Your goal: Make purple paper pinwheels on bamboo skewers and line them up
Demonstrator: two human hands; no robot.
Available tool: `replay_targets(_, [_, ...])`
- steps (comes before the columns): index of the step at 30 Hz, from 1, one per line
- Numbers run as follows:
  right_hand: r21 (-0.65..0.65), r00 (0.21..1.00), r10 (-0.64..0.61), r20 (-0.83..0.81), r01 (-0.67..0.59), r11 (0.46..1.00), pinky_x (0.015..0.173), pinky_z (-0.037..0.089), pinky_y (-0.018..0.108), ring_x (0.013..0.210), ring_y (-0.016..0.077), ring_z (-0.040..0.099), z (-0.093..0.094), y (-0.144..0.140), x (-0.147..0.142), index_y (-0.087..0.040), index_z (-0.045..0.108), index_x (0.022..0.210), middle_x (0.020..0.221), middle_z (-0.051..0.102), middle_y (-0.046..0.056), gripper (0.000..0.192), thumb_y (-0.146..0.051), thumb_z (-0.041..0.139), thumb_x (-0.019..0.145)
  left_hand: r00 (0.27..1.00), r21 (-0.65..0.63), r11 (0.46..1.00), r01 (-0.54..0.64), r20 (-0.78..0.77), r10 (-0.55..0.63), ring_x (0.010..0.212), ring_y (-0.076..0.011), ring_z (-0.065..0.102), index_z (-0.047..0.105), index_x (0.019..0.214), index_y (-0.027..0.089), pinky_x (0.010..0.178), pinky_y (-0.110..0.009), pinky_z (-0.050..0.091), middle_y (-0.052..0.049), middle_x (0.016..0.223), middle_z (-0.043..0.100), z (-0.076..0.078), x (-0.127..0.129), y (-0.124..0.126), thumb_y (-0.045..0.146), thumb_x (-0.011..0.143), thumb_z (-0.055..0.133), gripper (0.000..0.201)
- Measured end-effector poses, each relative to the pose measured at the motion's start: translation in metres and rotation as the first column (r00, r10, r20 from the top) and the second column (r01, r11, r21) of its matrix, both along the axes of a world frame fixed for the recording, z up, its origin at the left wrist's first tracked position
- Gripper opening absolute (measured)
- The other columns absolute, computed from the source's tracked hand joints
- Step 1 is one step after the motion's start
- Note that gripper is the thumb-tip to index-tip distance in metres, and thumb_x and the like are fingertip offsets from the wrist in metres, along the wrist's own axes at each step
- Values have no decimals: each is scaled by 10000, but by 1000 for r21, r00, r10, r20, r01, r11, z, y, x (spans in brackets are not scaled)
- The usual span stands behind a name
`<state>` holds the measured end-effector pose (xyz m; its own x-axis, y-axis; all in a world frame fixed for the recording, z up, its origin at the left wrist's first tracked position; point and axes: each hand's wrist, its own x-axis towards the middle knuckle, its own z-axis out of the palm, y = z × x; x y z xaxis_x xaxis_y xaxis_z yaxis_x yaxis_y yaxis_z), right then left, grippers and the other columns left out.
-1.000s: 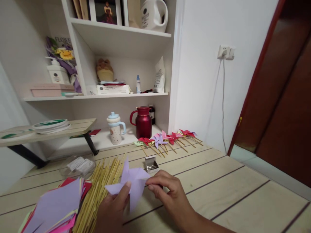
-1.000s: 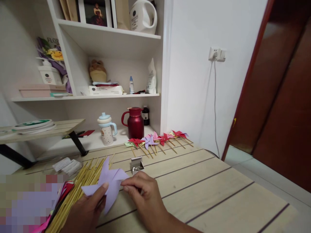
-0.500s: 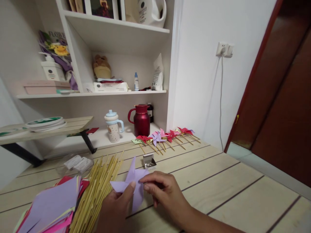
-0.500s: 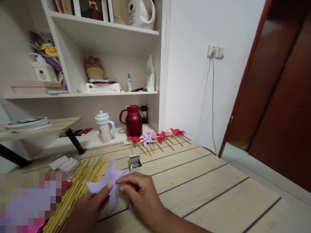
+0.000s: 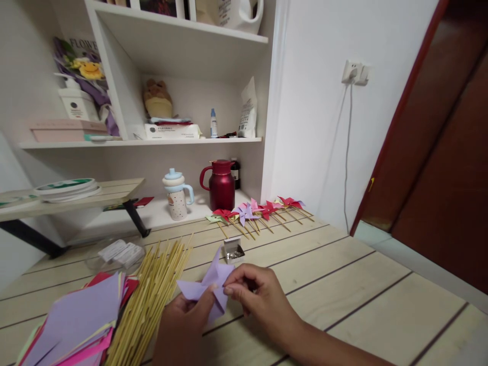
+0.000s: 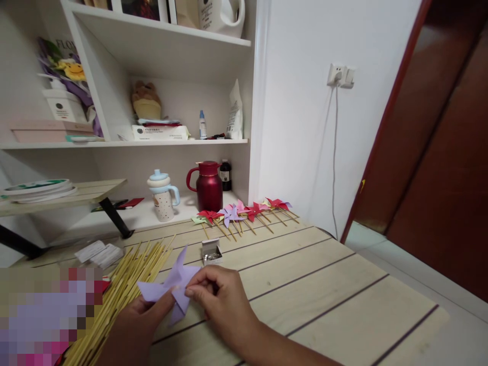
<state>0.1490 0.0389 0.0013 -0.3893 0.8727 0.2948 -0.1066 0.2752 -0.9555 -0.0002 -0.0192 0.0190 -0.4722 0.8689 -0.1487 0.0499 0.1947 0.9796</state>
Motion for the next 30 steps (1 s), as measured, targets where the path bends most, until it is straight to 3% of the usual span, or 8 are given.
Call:
replay_targets(4, [3, 999, -12, 32, 12, 1000, 484, 332, 203, 493, 77, 417, 1, 0, 0, -166, 660, 700, 557, 497, -65, 102, -222, 707, 771, 999, -36, 999, 5, -32, -7, 688, -248, 698, 751, 746, 145, 647, -307, 504, -46, 663, 764, -5, -1, 2, 389, 657, 694, 266])
replay_targets(12, [-62, 1000, 12, -2, -12, 998, 472, 318, 212, 477, 85, 413, 3, -1, -1, -175, 628, 673, 524, 474, -72, 142, -250, 727, 742, 999, -35, 999, 14, -50, -16, 813, -300, 723, 757, 782, 150, 704, -335, 526, -62, 723, 782, 0, 1, -2, 430, 662, 709, 308])
replay_targets(20, [9, 997, -25, 68, 24, 1000, 499, 314, 211, 511, 84, 399, 3, -1, -2, -165, 617, 674, 542, 475, -66, 135, -232, 703, 753, 998, 3, 1000, 1, -65, -1, 860, -362, 720, 774, 689, 218, 816, -422, 524, -40, 736, 791, 2, 0, -3, 422, 597, 767, 224])
replay_targets(30, [-164, 999, 29, -13, -31, 986, 413, 313, 190, 432, 62, 380, 3, 3, -4, -175, 567, 676, 525, 446, -84, 272, -381, 739, 715, 997, -29, 998, 56, -48, -57, 820, -339, 711, 769, 723, 162, 758, -392, 510, -73, 697, 774, 4, 4, -4, 468, 650, 734, 317])
